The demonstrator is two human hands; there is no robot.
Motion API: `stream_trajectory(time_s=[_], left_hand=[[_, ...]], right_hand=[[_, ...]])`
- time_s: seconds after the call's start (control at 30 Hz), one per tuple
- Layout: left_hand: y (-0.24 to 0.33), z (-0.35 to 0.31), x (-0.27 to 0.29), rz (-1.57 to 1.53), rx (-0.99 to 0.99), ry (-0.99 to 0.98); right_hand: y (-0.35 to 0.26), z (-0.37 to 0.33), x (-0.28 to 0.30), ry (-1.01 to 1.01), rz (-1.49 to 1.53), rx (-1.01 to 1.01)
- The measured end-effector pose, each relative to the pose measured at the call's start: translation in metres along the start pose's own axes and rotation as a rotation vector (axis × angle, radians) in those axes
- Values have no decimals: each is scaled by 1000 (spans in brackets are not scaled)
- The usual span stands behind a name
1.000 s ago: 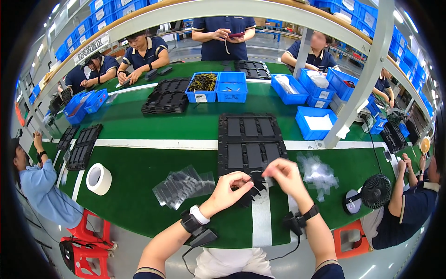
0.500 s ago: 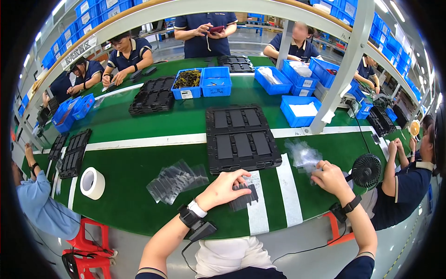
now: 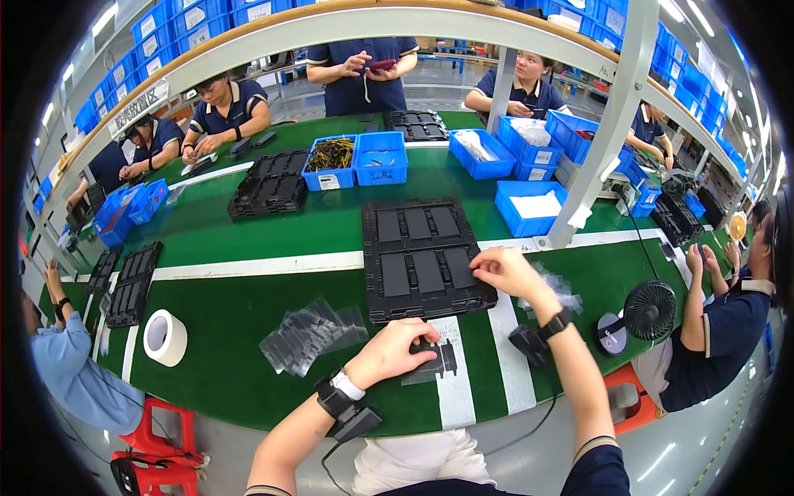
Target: Manually assembling small black plastic housing components by inserting pieces and applying adhesive or protective film.
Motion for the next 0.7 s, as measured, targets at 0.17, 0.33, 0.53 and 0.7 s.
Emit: stream_trajectory(time_s=[0.17,0.33,0.53,0.7], left_hand=[[3,-3,1,-14,85,-26],[1,-6,0,8,59,-9],[0,-5,-2,37,92,-58],[1,-4,-3,31,91,-86]], right_hand=[[14,6,-28,9,114,-63],[10,4,-27,-35,179,-27],[9,2,-25,10,112,9],[7,2,-15,145,126,34]])
Point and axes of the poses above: each hand's wrist, its own z-axis towards the middle knuckle, its own x-axis out of the back of the hand, y = z × x, the point moved 7 cm from there along z, towards the middle knuckle, and after that the axes turned 8 degrees about z, right-handed, at the moved point
